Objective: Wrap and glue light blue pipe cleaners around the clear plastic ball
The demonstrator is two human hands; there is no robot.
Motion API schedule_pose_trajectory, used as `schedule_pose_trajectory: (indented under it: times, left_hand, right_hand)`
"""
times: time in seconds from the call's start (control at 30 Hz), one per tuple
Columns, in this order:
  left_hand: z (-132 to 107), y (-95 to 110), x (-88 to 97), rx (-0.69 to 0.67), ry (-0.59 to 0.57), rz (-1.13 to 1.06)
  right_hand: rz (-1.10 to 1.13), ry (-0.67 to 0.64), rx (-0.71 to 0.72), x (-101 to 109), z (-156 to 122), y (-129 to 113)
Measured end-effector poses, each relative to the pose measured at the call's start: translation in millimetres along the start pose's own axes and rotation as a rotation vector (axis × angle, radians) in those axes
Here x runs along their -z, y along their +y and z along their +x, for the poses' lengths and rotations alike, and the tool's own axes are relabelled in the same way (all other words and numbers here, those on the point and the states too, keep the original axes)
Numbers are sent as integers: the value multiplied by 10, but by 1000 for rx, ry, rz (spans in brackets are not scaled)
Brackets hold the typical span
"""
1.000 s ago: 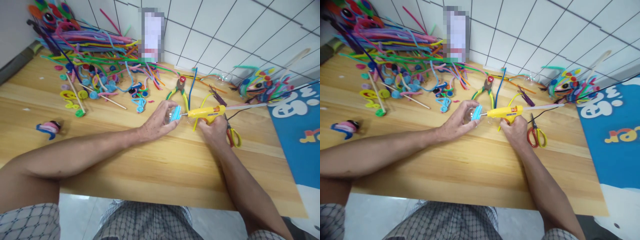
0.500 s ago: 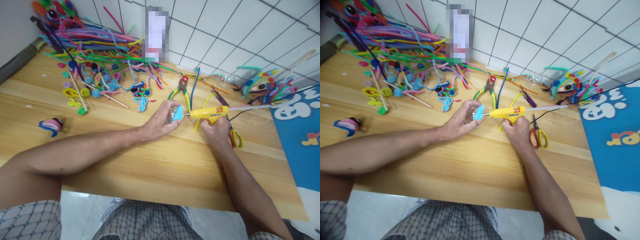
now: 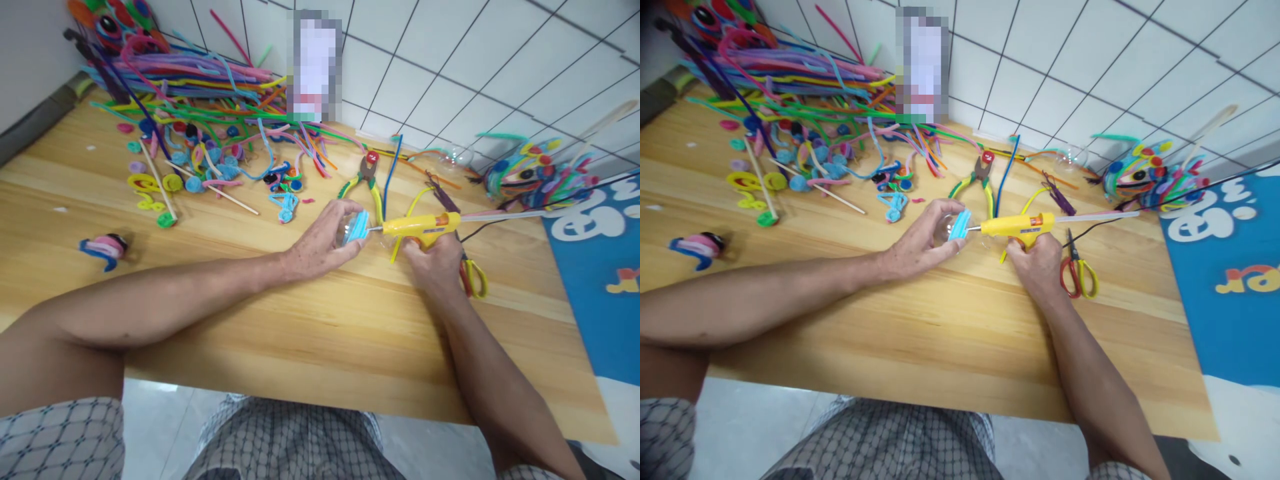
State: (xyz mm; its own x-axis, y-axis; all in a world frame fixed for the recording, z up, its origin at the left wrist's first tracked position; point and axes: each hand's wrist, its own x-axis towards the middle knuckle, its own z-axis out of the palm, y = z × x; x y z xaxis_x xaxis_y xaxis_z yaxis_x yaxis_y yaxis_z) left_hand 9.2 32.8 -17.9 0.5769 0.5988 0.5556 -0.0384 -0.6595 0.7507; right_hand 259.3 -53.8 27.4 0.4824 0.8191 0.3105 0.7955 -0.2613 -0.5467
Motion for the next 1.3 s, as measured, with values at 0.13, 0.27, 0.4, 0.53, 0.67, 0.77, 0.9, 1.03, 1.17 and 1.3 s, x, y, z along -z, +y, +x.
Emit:
schedule_pose_trajectory:
  times: [0.13,0.27,0.4,0.53,0.67,0.77,0.9,1.03,1.17,1.3]
  left_hand:
    - [-4,-8,-6,-9,3,16]
    - [-2,-12,-12,-8,4,11]
    - [-1,-1,-3,-2,1,-3]
    - [1,11,6,15,-7,-30]
    - [2,9,6,21,-6,-34]
    - [2,9,7,20,-11,-23]
    - [3,12,13,34,-27,-18]
    - [3,6,11,24,-20,-14]
    - [0,-2,5,25,-25,-12]
    - [5,-7,4,15,-26,-14]
  right_hand:
    - [3,6,5,3,-4,-9]
    - [-9,13,12,-4,-6,9]
    - [-32,18,6,-14,-8,40]
    - [-28,18,-1,-5,-14,36]
    - [-42,2,-2,20,-15,10]
    - [-57,1,-19,29,-11,-2]
    - [-68,10,-23,24,-10,-3]
    - [-58,3,-18,19,-11,9]
    - [-67,3,-8,25,-8,15]
    - [-82,-16,-33,32,-9,1]
